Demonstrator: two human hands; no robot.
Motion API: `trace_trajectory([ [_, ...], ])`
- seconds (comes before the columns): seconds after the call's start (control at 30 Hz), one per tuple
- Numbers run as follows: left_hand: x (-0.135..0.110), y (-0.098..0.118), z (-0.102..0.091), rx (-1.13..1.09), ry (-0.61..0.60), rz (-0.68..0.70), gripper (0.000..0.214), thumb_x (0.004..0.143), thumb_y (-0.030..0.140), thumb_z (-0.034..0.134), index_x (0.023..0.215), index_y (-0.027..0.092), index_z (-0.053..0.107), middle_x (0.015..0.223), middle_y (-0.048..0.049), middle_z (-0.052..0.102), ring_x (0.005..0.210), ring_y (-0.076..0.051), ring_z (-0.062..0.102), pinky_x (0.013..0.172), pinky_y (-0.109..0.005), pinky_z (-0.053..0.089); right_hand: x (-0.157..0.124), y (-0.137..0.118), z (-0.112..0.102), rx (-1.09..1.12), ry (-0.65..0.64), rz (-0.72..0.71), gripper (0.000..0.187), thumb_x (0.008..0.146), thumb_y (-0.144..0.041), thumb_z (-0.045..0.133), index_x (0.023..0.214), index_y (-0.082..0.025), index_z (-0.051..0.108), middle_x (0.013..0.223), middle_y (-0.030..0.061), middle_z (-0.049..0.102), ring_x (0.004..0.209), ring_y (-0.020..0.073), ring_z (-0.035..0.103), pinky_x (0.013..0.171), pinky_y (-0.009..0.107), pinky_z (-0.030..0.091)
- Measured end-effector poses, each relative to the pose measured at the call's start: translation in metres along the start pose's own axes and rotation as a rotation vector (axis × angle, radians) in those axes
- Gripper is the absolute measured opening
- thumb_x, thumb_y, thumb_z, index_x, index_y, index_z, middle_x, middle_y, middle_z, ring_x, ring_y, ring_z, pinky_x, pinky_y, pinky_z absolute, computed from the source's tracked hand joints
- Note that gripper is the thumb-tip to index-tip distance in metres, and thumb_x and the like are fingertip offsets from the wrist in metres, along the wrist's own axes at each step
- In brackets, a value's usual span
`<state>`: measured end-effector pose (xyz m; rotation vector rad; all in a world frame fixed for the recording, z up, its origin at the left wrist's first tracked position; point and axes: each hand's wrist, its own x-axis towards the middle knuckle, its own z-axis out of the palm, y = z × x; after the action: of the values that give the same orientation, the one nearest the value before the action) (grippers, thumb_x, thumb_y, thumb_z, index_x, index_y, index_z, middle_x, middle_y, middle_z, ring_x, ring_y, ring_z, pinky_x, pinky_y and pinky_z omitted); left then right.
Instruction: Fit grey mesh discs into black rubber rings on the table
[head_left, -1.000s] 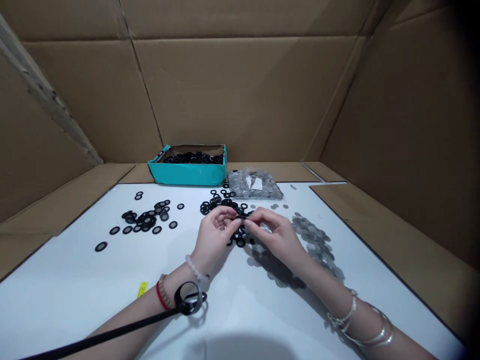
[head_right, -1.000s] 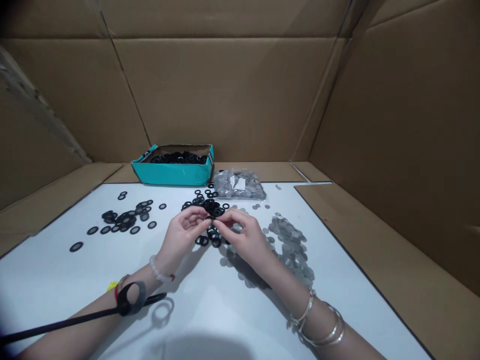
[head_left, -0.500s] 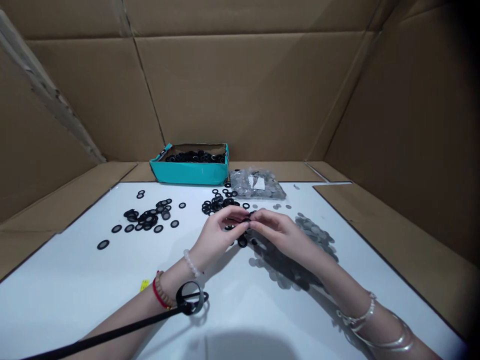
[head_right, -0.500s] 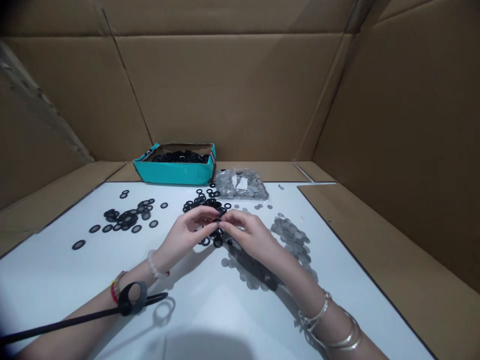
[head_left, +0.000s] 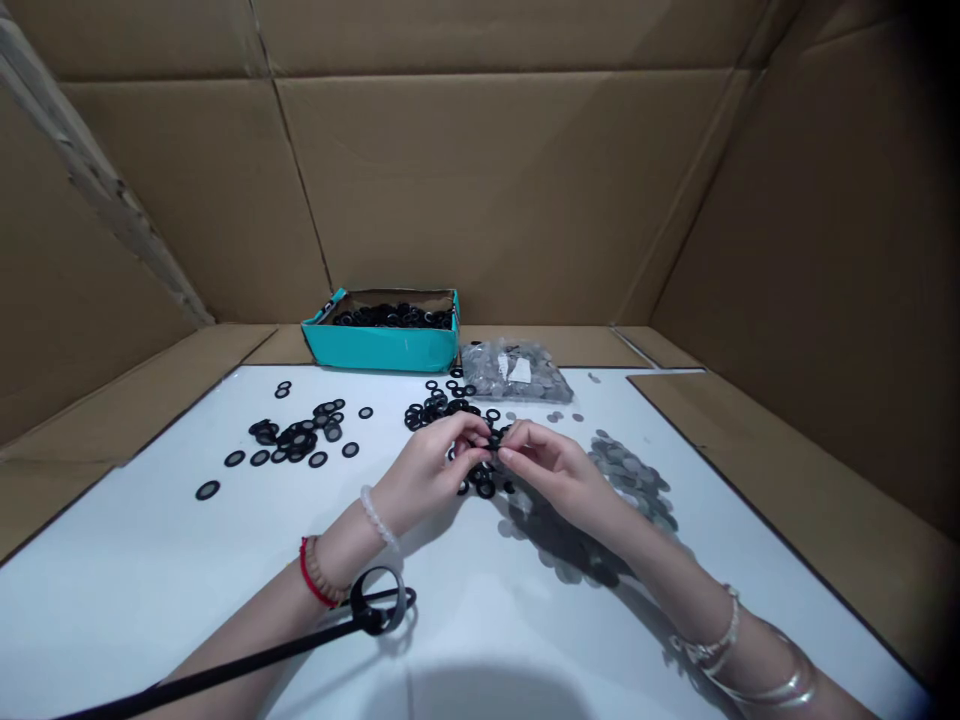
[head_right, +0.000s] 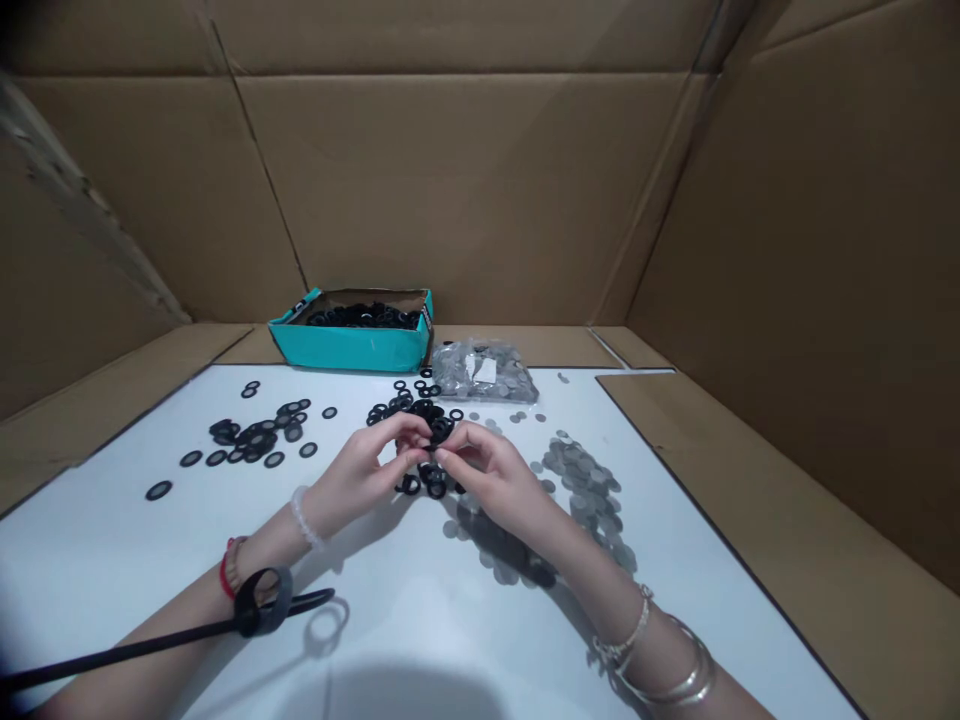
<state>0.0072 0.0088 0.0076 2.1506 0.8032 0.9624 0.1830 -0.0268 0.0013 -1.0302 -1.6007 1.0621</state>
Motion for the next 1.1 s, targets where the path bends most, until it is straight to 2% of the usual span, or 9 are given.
trace_trajectory([
  [0.13,-0.003,0.002,0.004,0.019,0.075,-0.013,0.008,0.08,0.016,0.051,0.088,0.017,0.053,0.08,-0.0013,0.059,0.064,-0.011,0.048,0.062,-0.024,0.039,-0.002,-0.001,-0.002,-0.092,0.019,-0.039,0.014,0.084,-0.028,0.051,0.073,-0.02,0.05,0.073,-0.0009,0.048,0.07,0.0134,0.046,0.066,0.026,0.037],
  [0.27,-0.004,0.007,0.011,-0.114,0.196,-0.14,0.008,0.076,0.015,0.055,0.084,0.017,0.052,0.076,-0.0002,0.057,0.063,-0.01,0.048,0.059,-0.022,0.038,-0.003,0.0,0.001,-0.246,0.063,-0.096,0.016,0.083,-0.027,0.051,0.069,-0.02,0.05,0.072,-0.0002,0.05,0.07,0.0146,0.048,0.067,0.027,0.038],
  [0.43,0.0,0.016,0.015,-0.438,0.378,-0.321,0.012,0.071,0.02,0.062,0.076,0.016,0.052,0.072,0.0009,0.055,0.067,-0.01,0.052,0.061,-0.02,0.041,-0.003,0.005,0.01,-0.1,0.049,-0.05,0.012,0.082,-0.029,0.055,0.075,-0.019,0.054,0.077,0.0009,0.055,0.074,0.0149,0.053,0.069,0.027,0.043],
  [0.5,0.001,0.019,0.015,-0.473,0.374,-0.324,0.013,0.07,0.021,0.064,0.075,0.015,0.053,0.072,0.001,0.056,0.068,-0.01,0.053,0.062,-0.02,0.042,-0.003,0.007,0.012,0.015,0.07,-0.028,0.011,0.079,-0.03,0.058,0.084,-0.02,0.056,0.085,0.0023,0.056,0.078,0.0151,0.055,0.071,0.027,0.046],
  [0.63,0.0,0.019,0.015,-0.486,0.335,-0.307,0.015,0.071,0.022,0.064,0.082,0.015,0.057,0.075,-0.0011,0.06,0.073,-0.012,0.057,0.066,-0.022,0.045,-0.001,0.006,0.011,0.119,0.148,-0.002,0.025,0.075,-0.032,0.063,0.098,-0.022,0.059,0.097,0.0052,0.058,0.087,0.0168,0.057,0.075,0.029,0.049],
  [0.73,-0.002,0.016,0.015,-0.389,0.274,-0.279,0.014,0.075,0.022,0.06,0.086,0.015,0.059,0.081,-0.0037,0.062,0.075,-0.014,0.058,0.068,-0.024,0.046,-0.001,0.004,0.01,0.113,0.17,0.037,0.017,0.075,-0.032,0.063,0.086,-0.02,0.065,0.09,0.0041,0.061,0.082,0.0164,0.058,0.074,0.029,0.049],
  [0.83,-0.003,0.015,0.012,-0.173,0.223,-0.173,0.012,0.079,0.02,0.055,0.089,0.016,0.061,0.085,-0.0047,0.063,0.078,-0.015,0.058,0.07,-0.025,0.045,0.0,0.003,0.01,0.118,0.226,0.075,0.014,0.07,-0.031,0.067,0.076,-0.018,0.066,0.082,0.0026,0.06,0.077,0.0155,0.058,0.07,0.027,0.048],
  [0.93,-0.004,0.016,0.01,-0.016,0.186,-0.091,0.012,0.081,0.015,0.049,0.084,0.017,0.061,0.084,-0.0043,0.061,0.08,-0.015,0.056,0.073,-0.026,0.042,0.001,0.005,0.008,0.123,0.207,0.11,0.014,0.068,-0.03,0.069,0.07,-0.017,0.063,0.077,0.0013,0.058,0.074,0.0144,0.056,0.066,0.025,0.046],
  [1.1,-0.004,0.014,0.014,-0.126,0.177,-0.191,0.021,0.079,0.012,0.049,0.098,0.021,0.05,0.085,-0.0015,0.057,0.074,-0.012,0.052,0.067,-0.023,0.041,0.002,0.005,0.007,0.143,0.13,0.077,0.014,0.071,-0.029,0.066,0.067,-0.018,0.059,0.074,-0.0004,0.055,0.072,0.0128,0.052,0.065,0.023,0.042],
])
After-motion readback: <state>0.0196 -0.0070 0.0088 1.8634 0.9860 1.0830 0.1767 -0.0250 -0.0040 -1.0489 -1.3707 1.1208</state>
